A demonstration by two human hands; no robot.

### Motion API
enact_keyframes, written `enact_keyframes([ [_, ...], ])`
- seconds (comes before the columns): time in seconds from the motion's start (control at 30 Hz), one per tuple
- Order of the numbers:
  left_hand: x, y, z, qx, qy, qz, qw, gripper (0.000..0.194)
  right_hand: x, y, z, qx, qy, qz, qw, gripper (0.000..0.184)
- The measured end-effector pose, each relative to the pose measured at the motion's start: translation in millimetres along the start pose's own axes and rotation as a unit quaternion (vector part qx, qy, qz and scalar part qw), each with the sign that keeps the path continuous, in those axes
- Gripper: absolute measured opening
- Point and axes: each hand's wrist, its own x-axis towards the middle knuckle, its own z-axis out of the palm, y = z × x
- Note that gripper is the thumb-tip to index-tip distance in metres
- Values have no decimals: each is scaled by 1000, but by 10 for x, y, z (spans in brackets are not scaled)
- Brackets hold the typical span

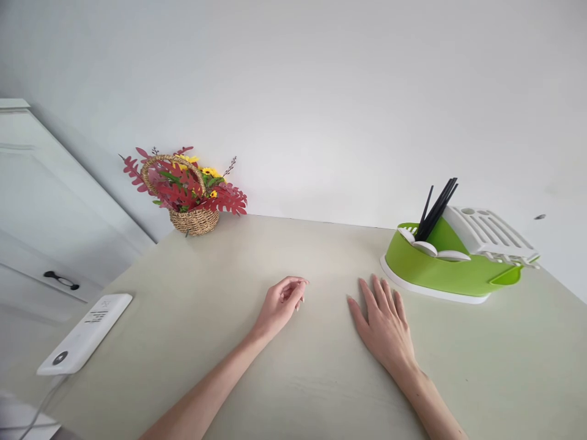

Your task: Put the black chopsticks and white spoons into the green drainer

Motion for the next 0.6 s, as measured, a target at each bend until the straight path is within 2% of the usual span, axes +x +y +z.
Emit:
enact_keyframes([
  [0.07, 20, 1, -7, -34, 19, -3, 999, 39, 21, 18, -92, 68, 12, 23, 997, 67],
  [0.17, 23, -5, -11, -60, 28, 1, 998, 39, 44, 117, -310, 185, 69, 125, 972, 50],
  [0.3, 10, -35, -18, -63, 27, -1, 998, 40, 16, 451, -589, 281, 195, 273, 899, 36],
  [0.4, 24, -73, -24, -76, 31, 6, 997, 40, 9, 895, -712, 347, 291, 346, 821, 40],
  [0.43, 33, -85, -26, -84, 33, 11, 996, 40, 23, 1066, -748, 346, 319, 357, 807, 43],
  [0.47, 42, -96, -27, -91, 36, 17, 995, 40, 46, 1239, -790, 334, 338, 359, 803, 46],
  [0.6, 35, -107, -19, -98, 43, 26, 994, 40, 217, 1788, -1029, 233, 350, 328, 846, 56],
])
